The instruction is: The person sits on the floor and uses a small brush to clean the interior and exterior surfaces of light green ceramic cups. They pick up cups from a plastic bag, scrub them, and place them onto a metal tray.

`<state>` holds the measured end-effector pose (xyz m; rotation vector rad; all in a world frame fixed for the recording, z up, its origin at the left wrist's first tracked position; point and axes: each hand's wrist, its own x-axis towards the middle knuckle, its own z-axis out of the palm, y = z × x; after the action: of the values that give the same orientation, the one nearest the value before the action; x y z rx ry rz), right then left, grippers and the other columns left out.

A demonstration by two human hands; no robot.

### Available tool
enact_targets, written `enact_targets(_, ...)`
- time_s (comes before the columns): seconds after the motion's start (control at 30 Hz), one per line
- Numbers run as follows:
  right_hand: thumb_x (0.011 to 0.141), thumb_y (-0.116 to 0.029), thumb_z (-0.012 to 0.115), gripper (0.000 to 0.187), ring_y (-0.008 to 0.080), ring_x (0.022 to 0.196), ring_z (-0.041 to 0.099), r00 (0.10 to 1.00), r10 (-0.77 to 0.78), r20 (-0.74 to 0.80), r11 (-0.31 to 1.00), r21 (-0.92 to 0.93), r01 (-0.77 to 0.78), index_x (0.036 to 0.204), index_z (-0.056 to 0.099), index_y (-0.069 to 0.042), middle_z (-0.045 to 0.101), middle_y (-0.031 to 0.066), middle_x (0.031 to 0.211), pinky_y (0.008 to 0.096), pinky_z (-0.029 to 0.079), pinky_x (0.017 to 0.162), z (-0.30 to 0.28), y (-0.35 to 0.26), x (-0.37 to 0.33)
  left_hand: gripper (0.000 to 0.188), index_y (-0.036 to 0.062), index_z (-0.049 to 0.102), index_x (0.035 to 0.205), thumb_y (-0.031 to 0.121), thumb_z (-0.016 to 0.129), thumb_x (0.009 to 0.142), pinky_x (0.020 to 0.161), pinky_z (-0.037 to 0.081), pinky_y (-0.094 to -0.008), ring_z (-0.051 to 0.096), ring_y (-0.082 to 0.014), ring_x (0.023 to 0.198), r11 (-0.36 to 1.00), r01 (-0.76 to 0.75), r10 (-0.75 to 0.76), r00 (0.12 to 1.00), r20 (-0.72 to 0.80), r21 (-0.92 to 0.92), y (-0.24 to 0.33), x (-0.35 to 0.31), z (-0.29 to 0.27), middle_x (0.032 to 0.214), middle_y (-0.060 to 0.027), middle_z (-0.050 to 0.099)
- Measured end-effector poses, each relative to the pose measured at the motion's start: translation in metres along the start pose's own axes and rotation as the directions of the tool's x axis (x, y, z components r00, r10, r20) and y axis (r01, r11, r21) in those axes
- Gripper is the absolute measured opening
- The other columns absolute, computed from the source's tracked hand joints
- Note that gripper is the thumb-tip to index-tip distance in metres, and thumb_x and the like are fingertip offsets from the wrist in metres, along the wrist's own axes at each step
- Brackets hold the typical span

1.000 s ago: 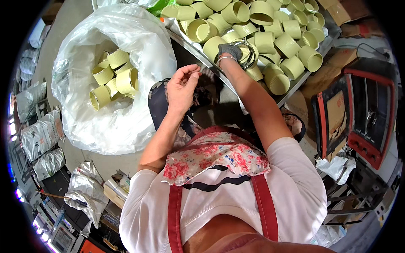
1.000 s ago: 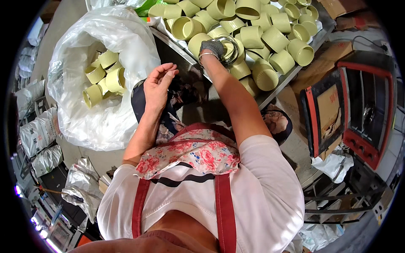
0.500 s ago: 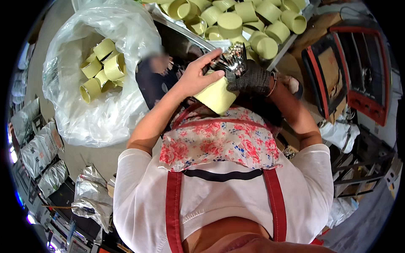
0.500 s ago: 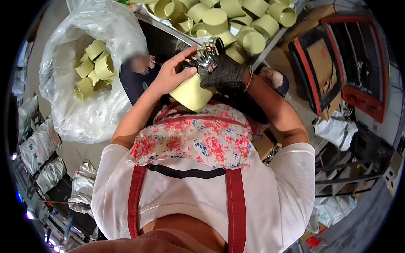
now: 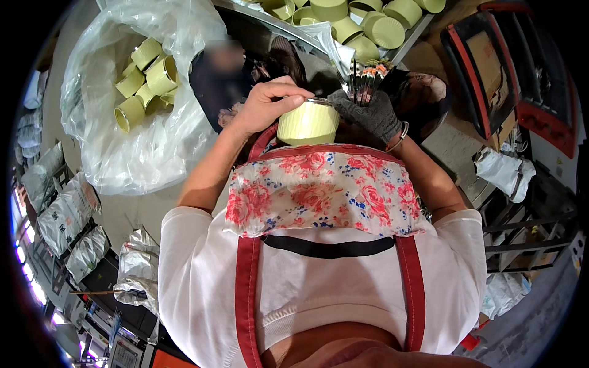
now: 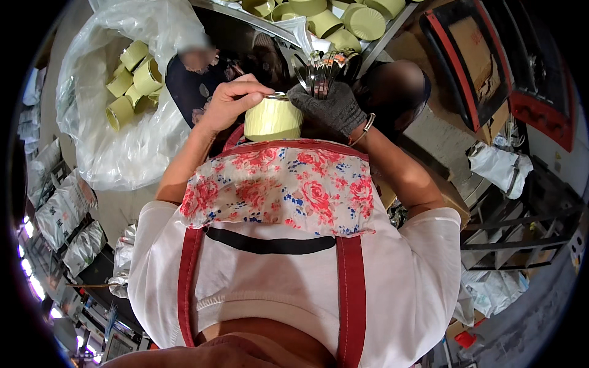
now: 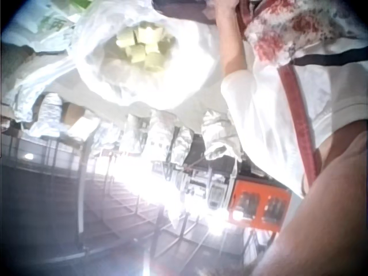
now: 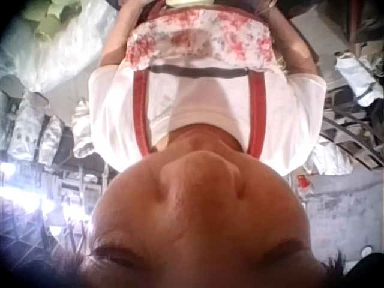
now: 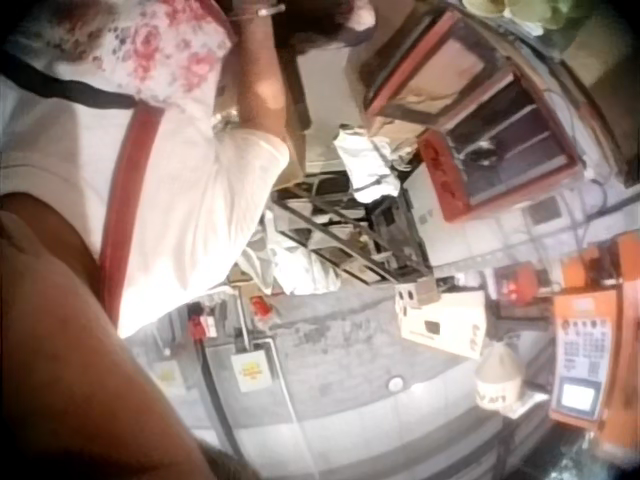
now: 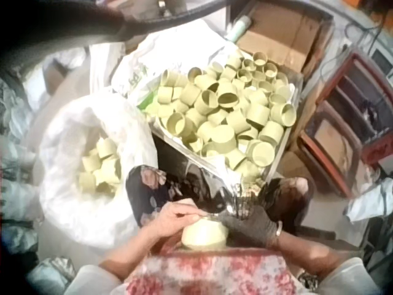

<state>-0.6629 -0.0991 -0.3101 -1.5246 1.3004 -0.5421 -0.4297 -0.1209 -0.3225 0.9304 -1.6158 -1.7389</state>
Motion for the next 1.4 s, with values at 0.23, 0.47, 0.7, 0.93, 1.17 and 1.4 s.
enact_targets(0.23, 0.076, -0.029, 0.062, 0.023, 0.0144, 0.06, 0.056, 0.99, -0.131, 0.05, 0.971, -0.194, 0.139, 0.079, 0.061, -0.006, 0.059, 0.003, 0.065, 0.0296, 0.043, 0.057, 0.006, -0.003, 0.0, 0.02, 0.0027, 0.064, 0.096, 0.008, 0.062, 0.078, 0.071, 0.041, -0.0221, 0.05, -0.0113, 0.079, 0.989, -0.016, 0.009, 0.999, 0.045, 0.146, 0.002, -0.023, -0.006, 0.086, -0.0029, 0.054)
enact_targets(0.47, 0.075, -0.023, 0.057, 0.019, 0.0224, 0.071, 0.058, 0.6, -0.613, 0.515, 0.375, -0.479, 0.794, 0.077, 0.055, -0.004, 0.053, 0.0074, 0.067, 0.0326, 0.046, 0.059, -0.009, 0.03, 0.03, 0.015, 0.0009, 0.066, 0.09, 0.009, 0.062, 0.078, 0.08, 0.039, -0.0239, 0.048, -0.0115, 0.089, 0.98, 0.118, -0.143, 0.978, -0.153, -0.159, -0.019, -0.03, -0.004, 0.103, -0.004, 0.051)
enact_targets(0.7, 0.072, -0.016, 0.058, 0.015, 0.0205, 0.076, 0.055, 0.924, 0.073, 0.376, 0.995, -0.088, -0.043, 0.084, 0.057, -0.006, 0.057, 0.0064, 0.08, 0.0343, 0.046, 0.064, -0.017, -0.012, 0.011, 0.043, -0.0004, 0.048, 0.116, 0.016, 0.061, 0.078, 0.09, 0.039, -0.03, 0.049, -0.0178, 0.104, 0.785, 0.129, -0.286, 0.943, -0.169, -0.606, -0.013, -0.032, 0.008, 0.114, -0.009, 0.05)
enact_targets(0.93, 0.07, -0.028, 0.069, 0.027, 0.0116, 0.061, 0.049, 0.962, -0.129, -0.241, 0.987, 0.067, 0.149, 0.08, 0.058, -0.005, 0.054, 0.0053, 0.07, 0.0307, 0.044, 0.06, 0.014, 0.003, 0.001, 0.034, -0.0021, 0.048, 0.111, 0.018, 0.05, 0.084, 0.086, 0.043, -0.0304, 0.054, -0.0185, 0.098, 0.556, 0.235, -0.406, 0.914, -0.014, -0.797, 0.025, -0.029, 0.018, 0.107, -0.0113, 0.055)
enact_targets(1.17, 0.071, -0.018, 0.062, 0.028, 0.0277, 0.07, 0.059, 0.927, -0.353, 0.124, 0.932, -0.034, 0.36, 0.098, 0.057, -0.011, 0.06, 0.0106, 0.082, 0.0352, 0.047, 0.059, 0.006, -0.001, 0.003, 0.023, -0.0019, 0.054, 0.095, 0.019, 0.049, 0.086, 0.084, 0.043, -0.0305, 0.055, -0.0177, 0.094, 0.744, 0.284, -0.398, 0.916, -0.059, -0.604, 0.028, -0.029, 0.018, 0.106, -0.0128, 0.057)
enact_targets(1.4, 0.073, -0.01, 0.058, 0.015, 0.0241, 0.081, 0.058, 0.788, -0.572, 0.23, 0.799, -0.065, 0.598, 0.089, 0.059, -0.01, 0.06, 0.0074, 0.089, 0.0314, 0.047, 0.072, 0.008, -0.014, 0.027, 0.016, -0.0026, 0.058, 0.092, 0.008, 0.056, 0.08, 0.074, 0.047, -0.026, 0.058, -0.0132, 0.08, 0.652, 0.212, -0.397, 0.913, -0.09, -0.728, 0.031, -0.03, 0.006, 0.096, -0.0106, 0.06)
